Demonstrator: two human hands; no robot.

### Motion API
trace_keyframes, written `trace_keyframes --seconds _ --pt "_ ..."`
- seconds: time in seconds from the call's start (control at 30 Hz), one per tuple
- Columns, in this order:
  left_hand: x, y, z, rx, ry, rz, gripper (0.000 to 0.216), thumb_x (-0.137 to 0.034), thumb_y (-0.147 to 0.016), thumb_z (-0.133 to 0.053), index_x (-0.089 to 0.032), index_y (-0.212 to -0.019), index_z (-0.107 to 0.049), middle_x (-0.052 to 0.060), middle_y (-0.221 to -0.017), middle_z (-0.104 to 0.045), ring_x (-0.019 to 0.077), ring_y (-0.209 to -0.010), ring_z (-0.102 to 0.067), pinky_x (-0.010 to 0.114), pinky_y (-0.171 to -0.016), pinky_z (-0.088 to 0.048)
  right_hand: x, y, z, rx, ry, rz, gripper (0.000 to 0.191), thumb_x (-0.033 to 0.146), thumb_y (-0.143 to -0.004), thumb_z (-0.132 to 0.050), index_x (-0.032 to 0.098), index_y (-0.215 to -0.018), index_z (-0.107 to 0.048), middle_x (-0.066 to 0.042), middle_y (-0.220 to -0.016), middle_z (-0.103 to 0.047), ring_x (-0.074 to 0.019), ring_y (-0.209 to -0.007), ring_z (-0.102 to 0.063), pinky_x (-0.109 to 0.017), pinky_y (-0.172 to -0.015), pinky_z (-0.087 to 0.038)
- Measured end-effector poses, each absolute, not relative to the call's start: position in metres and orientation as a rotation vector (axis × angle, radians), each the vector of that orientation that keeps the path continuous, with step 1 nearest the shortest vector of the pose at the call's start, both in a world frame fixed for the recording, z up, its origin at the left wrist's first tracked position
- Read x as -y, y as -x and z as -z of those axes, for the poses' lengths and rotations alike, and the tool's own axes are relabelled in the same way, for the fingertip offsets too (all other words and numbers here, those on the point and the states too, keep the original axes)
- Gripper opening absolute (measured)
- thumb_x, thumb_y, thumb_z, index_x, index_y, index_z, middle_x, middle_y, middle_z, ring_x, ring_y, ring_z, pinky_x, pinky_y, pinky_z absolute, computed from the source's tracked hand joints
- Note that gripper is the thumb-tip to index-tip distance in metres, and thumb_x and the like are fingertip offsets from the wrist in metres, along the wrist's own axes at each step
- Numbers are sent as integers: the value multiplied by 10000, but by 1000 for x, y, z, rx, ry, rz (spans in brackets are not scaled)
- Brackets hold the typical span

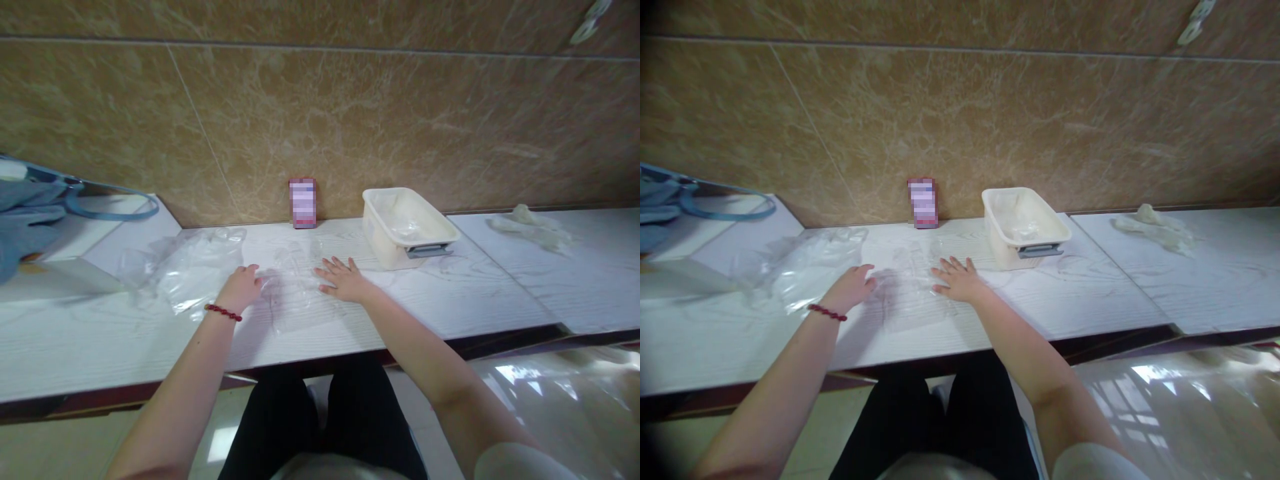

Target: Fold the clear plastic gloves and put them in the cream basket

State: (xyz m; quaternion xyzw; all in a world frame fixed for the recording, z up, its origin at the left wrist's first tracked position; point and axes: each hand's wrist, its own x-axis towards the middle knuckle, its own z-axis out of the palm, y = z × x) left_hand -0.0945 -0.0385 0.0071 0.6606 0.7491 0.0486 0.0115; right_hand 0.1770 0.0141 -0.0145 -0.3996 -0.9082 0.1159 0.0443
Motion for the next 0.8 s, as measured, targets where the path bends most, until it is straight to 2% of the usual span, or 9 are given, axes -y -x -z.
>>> trace_keyframes --seconds 0.13,0.3,0.4,0.5,0.6,0.8 --pt "50 103 -3 -2457 -1720 -255 344 -307 -732 -422 -115 -992 -541 108 -824 -641 211 -796 -594 277 -695 -434 -13 -177 15 2768 1231 -363 549 596 -783 -260 379 -1288 -249 -15 -1396 -183 -285 -1276 -82 -602 -943 -24" --pt "49 99 -2 -2431 -1549 -276 349 -428 -699 -435 -145 -821 -597 109 -787 -653 228 -756 -602 278 -633 -421 -10 -168 2 2644 1244 -250 495 499 -810 -332 326 -1273 -315 -23 -1380 -234 -291 -1270 -100 -589 -953 -65" --pt "46 97 1 -2403 -1585 -317 310 -413 -679 -457 -159 -771 -608 102 -789 -653 224 -769 -597 270 -633 -416 -4 -150 -13 2676 1085 -187 437 425 -788 -431 265 -1194 -445 -44 -1343 -308 -277 -1249 -178 -517 -980 -140" --pt "44 97 6 -2369 -1634 -374 246 -354 -692 -440 -174 -718 -607 85 -767 -651 215 -749 -593 276 -637 -413 1 -126 -22 2751 845 -236 353 361 -768 -483 246 -1098 -531 -57 -1235 -444 -239 -1165 -334 -429 -948 -266" --pt "48 95 9 -2358 -1662 -569 216 -341 -706 -433 -184 -730 -580 62 -763 -639 193 -715 -584 277 -632 -413 2 -106 -19 2702 708 -315 297 300 -774 -479 204 -1044 -559 -69 -1083 -549 -185 -1040 -452 -360 -911 -320" --pt "55 84 10 -2152 -1460 -1064 250 -394 -709 -461 -193 -858 -460 -7 -672 -578 135 -612 -561 259 -587 -430 -4 -95 2 2582 728 -563 247 154 -752 -464 152 -965 -589 -67 -923 -609 -135 -874 -539 -267 -801 -391"
